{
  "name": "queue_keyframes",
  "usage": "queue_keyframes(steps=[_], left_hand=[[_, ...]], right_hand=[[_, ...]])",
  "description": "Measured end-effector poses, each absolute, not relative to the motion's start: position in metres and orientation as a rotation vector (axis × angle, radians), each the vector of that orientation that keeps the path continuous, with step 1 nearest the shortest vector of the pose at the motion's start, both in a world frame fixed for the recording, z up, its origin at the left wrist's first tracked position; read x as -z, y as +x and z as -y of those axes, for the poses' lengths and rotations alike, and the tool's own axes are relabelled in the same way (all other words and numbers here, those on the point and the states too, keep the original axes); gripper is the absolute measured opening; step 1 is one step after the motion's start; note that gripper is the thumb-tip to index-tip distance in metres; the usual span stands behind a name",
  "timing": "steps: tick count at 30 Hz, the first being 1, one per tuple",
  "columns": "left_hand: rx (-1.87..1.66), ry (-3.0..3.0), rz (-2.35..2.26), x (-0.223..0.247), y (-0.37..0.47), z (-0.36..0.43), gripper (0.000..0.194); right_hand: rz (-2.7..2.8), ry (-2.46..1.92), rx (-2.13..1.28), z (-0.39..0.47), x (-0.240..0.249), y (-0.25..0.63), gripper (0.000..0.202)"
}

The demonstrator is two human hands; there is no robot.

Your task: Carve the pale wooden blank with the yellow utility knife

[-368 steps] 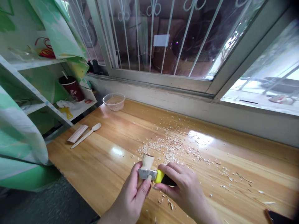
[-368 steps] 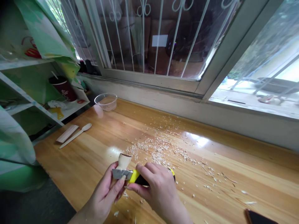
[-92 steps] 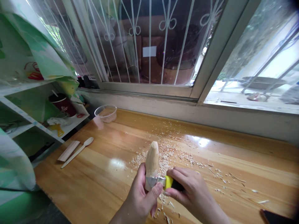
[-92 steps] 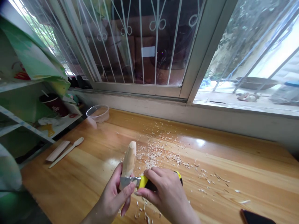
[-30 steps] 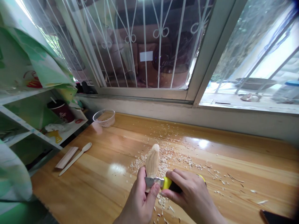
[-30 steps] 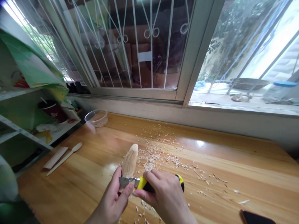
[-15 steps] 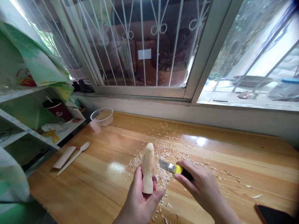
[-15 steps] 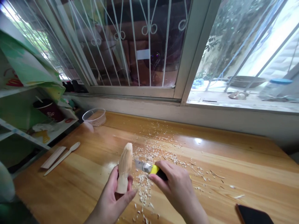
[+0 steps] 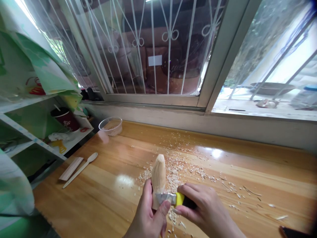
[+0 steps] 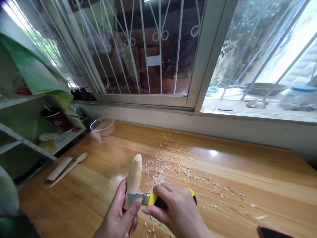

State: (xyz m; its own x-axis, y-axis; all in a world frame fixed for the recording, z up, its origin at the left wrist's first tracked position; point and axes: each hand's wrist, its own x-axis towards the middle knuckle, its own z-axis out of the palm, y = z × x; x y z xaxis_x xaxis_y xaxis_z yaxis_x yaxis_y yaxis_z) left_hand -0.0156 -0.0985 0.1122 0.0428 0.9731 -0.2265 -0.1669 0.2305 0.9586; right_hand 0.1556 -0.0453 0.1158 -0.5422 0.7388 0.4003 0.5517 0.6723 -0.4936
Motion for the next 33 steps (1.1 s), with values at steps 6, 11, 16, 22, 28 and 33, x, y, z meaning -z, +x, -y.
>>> queue_keyframes(steps=[6, 11, 16, 22, 28, 33], left_hand=[[-1.13, 0.872, -1.195, -0.115, -0.015, 0.098, 0.082], [-1.1, 0.808, -1.186, -0.126, -0.014, 0.097, 0.089], [-1.063, 0.874, -1.217, -0.121, -0.015, 0.097, 0.093], [-1.043, 0.888, -1.264, -0.116, -0.016, 0.094, 0.087], [-0.979, 0.951, -0.982, -0.124, -0.025, 0.085, 0.076], [-0.856, 0.931, -0.921, -0.12, -0.041, 0.079, 0.059]], right_hand=[[2.273, -0.973, -0.375, 0.043, -0.109, 0.151, 0.054], [2.328, -0.936, -0.729, 0.045, -0.107, 0.153, 0.053], [2.313, -0.982, -0.574, 0.045, -0.105, 0.153, 0.054], [2.28, -0.983, -0.318, 0.043, -0.105, 0.148, 0.049], [2.263, -0.996, -0.917, 0.039, -0.105, 0.154, 0.054], [2.141, -1.001, -1.359, 0.03, -0.098, 0.165, 0.052]])
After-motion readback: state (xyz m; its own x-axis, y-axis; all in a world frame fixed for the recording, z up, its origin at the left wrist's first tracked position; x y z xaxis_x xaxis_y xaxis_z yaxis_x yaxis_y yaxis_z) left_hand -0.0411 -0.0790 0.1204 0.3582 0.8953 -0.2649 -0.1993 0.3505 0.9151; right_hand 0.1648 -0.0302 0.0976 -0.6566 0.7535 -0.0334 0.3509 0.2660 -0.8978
